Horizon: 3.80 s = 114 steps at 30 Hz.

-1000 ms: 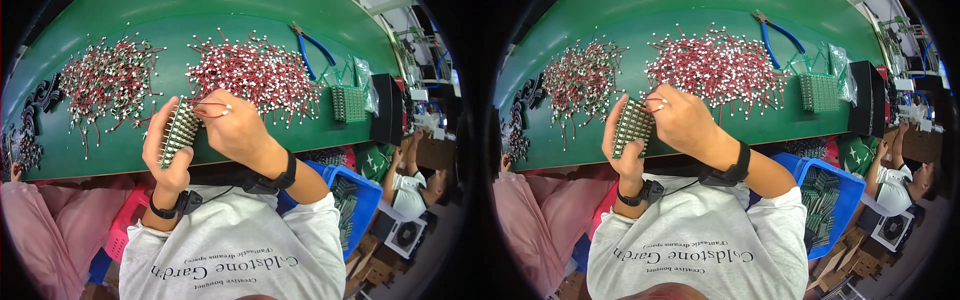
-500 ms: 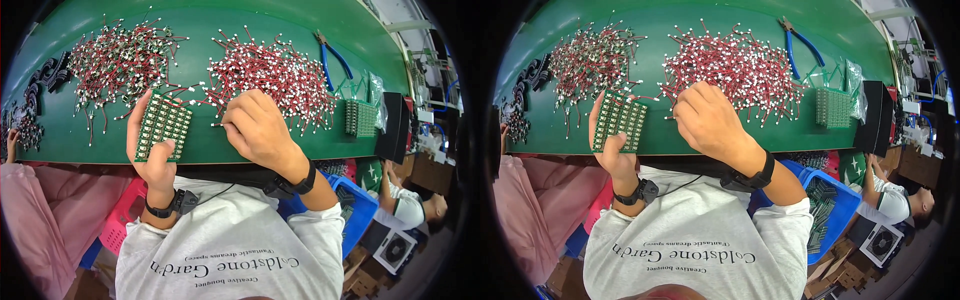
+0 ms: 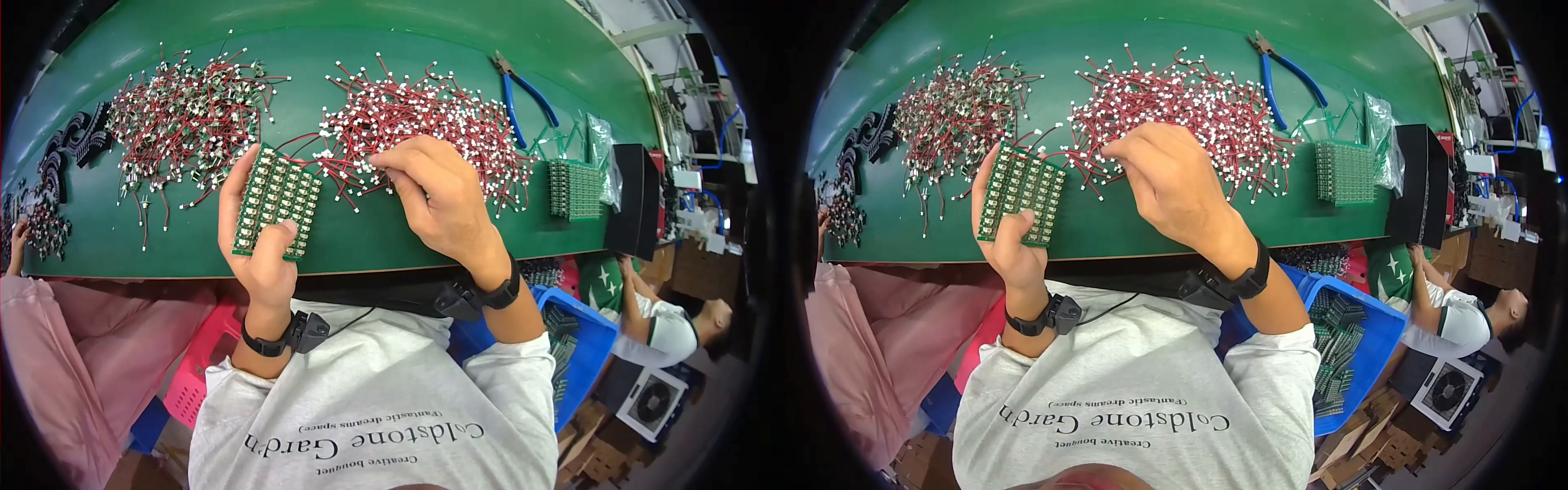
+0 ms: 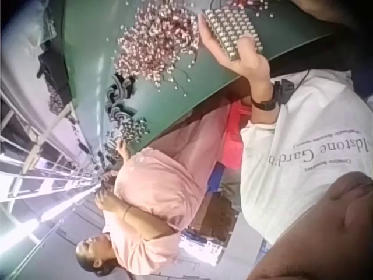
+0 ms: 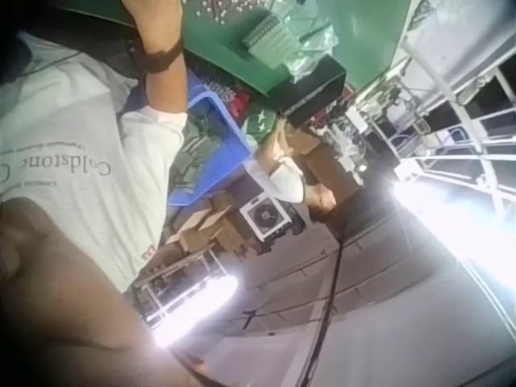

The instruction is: The person picks up a circuit board and places it into a black box, then moves the box aside. They pick up another circuit board and insert small red and white wires into it one by one.

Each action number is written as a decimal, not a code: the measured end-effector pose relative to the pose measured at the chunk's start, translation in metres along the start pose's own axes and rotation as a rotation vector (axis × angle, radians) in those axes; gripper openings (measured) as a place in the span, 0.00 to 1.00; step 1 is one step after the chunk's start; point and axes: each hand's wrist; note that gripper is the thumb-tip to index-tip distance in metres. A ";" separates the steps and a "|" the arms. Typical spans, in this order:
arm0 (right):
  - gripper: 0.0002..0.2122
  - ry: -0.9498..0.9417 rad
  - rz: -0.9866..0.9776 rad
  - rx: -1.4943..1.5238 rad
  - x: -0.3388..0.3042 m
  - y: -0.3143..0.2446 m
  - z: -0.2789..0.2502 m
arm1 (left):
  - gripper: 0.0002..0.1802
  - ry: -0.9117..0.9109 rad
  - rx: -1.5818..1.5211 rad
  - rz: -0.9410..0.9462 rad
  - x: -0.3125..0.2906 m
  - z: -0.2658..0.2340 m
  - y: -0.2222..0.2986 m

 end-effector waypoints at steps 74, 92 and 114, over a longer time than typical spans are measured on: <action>0.09 0.073 0.240 0.221 -0.018 -0.022 0.017 | 0.43 0.048 -0.208 -0.051 -0.009 0.005 0.008; 0.08 -0.167 -0.060 -0.162 -0.030 -0.016 0.006 | 0.43 0.066 -0.167 -0.045 -0.007 0.000 0.011; 0.04 -0.047 0.324 0.242 -0.014 -0.037 0.014 | 0.48 -0.058 -0.270 -0.175 -0.017 0.017 0.005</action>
Point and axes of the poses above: each hand's wrist, its own x-axis towards the middle knuckle, its own z-axis out of the palm, y = z × x, and after that the axes turned 1 degree about -z, right-handed
